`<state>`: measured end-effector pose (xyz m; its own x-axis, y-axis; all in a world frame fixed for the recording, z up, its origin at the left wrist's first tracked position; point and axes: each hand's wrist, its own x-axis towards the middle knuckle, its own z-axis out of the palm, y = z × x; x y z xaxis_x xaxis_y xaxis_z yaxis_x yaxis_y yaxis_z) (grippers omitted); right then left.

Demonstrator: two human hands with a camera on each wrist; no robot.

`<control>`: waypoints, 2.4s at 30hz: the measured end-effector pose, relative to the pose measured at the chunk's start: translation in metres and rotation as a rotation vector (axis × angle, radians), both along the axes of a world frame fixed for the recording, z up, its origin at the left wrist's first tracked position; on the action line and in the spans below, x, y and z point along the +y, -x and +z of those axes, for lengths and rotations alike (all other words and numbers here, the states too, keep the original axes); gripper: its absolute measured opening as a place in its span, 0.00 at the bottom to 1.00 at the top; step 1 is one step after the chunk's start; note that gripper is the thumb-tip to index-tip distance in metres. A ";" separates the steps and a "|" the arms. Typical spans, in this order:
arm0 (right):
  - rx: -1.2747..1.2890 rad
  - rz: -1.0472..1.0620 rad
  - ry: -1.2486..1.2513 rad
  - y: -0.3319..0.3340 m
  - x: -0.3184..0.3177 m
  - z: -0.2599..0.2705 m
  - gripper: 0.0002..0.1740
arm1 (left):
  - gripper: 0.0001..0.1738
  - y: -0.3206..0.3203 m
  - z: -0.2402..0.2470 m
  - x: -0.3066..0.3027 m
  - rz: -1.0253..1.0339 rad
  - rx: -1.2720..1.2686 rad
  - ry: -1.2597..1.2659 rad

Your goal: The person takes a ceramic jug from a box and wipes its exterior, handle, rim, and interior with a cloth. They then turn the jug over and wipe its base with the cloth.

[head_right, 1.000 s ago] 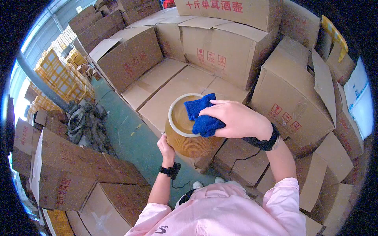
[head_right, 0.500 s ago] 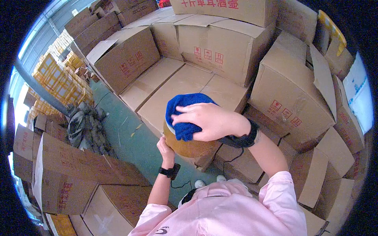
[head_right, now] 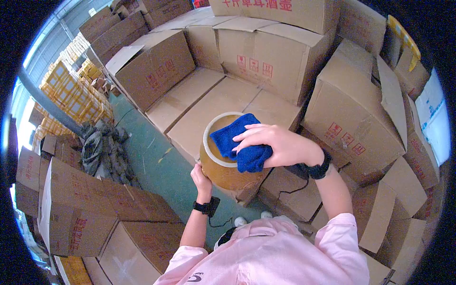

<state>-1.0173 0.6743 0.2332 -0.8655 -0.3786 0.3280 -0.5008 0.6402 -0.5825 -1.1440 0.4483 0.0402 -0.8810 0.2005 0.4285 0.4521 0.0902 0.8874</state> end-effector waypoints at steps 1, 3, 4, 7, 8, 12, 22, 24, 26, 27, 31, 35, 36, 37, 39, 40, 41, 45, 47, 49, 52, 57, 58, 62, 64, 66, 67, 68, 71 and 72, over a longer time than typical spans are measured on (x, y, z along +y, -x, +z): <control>0.027 -0.045 0.037 -0.002 -0.002 -0.006 0.25 | 0.27 0.000 0.000 0.001 0.001 -0.004 -0.018; 0.101 -0.192 0.130 -0.007 -0.009 -0.017 0.26 | 0.27 0.002 -0.004 0.002 0.005 -0.011 -0.052; 0.138 -0.265 0.177 -0.008 -0.011 -0.023 0.26 | 0.27 0.004 -0.007 0.001 -0.007 -0.020 -0.058; 0.299 -0.343 0.387 -0.007 -0.019 -0.053 0.24 | 0.27 0.006 -0.009 0.001 -0.034 -0.034 -0.066; 0.339 -0.385 0.470 -0.008 -0.025 -0.060 0.23 | 0.27 0.002 -0.003 0.001 -0.033 -0.028 -0.063; 0.505 -0.482 0.611 -0.006 -0.040 -0.084 0.26 | 0.23 0.002 -0.003 -0.002 -0.060 -0.088 -0.056; 0.580 -0.918 0.758 -0.012 -0.075 -0.126 0.27 | 0.26 0.001 -0.003 0.002 -0.013 -0.025 -0.091; 0.542 -0.933 0.774 -0.016 -0.078 -0.134 0.26 | 0.26 0.001 -0.004 0.001 -0.039 -0.035 -0.119; 0.473 -0.886 0.854 -0.023 -0.080 -0.143 0.25 | 0.27 0.006 -0.012 0.000 -0.047 -0.055 -0.114; 0.476 -0.893 0.856 -0.025 -0.081 -0.147 0.25 | 0.27 0.007 -0.013 -0.001 -0.050 -0.065 -0.112; 0.442 -0.957 0.794 -0.031 -0.081 -0.161 0.26 | 0.26 0.007 -0.016 -0.002 -0.084 -0.087 -0.134; 0.458 -0.896 0.656 -0.039 -0.079 -0.163 0.30 | 0.27 0.007 -0.014 -0.001 -0.062 -0.040 -0.111; 0.457 -0.863 0.610 -0.040 -0.079 -0.161 0.31 | 0.27 0.007 -0.011 -0.001 -0.044 0.005 -0.085; 0.486 -0.810 0.546 -0.042 -0.078 -0.161 0.33 | 0.27 0.007 -0.011 0.001 -0.006 0.060 -0.051; 0.537 -0.716 0.415 -0.045 -0.079 -0.153 0.35 | 0.27 0.005 -0.010 0.002 0.031 0.108 -0.001; 0.562 -0.667 0.350 -0.046 -0.078 -0.151 0.36 | 0.27 0.005 -0.009 0.001 0.030 0.102 0.015; 0.548 -0.625 0.294 -0.047 -0.077 -0.151 0.38 | 0.26 0.004 -0.006 -0.002 -0.011 0.035 0.014; 0.603 -0.581 -0.122 -0.045 -0.083 -0.145 0.33 | 0.26 0.008 -0.008 -0.001 -0.020 0.057 -0.015; 0.603 -0.473 -0.319 -0.039 -0.085 -0.129 0.27 | 0.26 0.008 -0.008 -0.001 -0.031 0.009 -0.047; 0.576 -0.381 -0.444 -0.033 -0.088 -0.107 0.18 | 0.27 0.008 -0.008 0.000 -0.002 0.064 -0.016; 0.598 -0.343 -0.582 -0.023 -0.094 -0.081 0.16 | 0.27 0.010 -0.006 0.001 0.045 0.181 0.066; 0.489 -0.266 -0.781 -0.010 -0.100 -0.032 0.21 | 0.27 0.015 -0.015 0.000 -0.008 0.078 -0.025; 0.499 -0.271 -0.798 -0.008 -0.103 -0.032 0.21 | 0.27 0.015 -0.015 0.001 -0.003 0.095 -0.027; 0.574 -0.293 -0.959 -0.003 -0.118 -0.037 0.23 | 0.24 0.012 -0.020 0.003 0.021 0.061 -0.031; 0.529 -0.167 -1.032 -0.003 -0.123 -0.039 0.23 | 0.24 0.013 -0.022 -0.003 0.018 0.057 0.047; 0.534 -0.199 -1.052 -0.006 -0.129 -0.040 0.22 | 0.25 0.009 -0.018 -0.003 -0.022 0.009 0.016; 0.551 -0.206 -1.030 -0.007 -0.129 -0.039 0.20 | 0.24 0.008 -0.017 -0.005 -0.035 -0.017 0.002; 0.570 -0.212 -1.008 -0.009 -0.129 -0.038 0.19 | 0.24 0.007 -0.016 -0.005 -0.046 -0.043 -0.011; 0.640 -0.038 -1.010 -0.003 -0.122 -0.080 0.20 | 0.21 0.014 -0.035 -0.004 -0.088 -0.034 -0.144; 0.679 0.014 -0.963 -0.005 -0.118 -0.091 0.18 | 0.20 0.014 -0.034 -0.004 -0.095 -0.037 -0.131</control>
<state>-1.0125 0.5566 0.1426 -0.6175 -0.7297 0.2936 -0.5322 0.6625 0.5272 -1.1577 0.4439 0.0066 -0.8763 0.2285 0.4242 0.4200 -0.0690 0.9049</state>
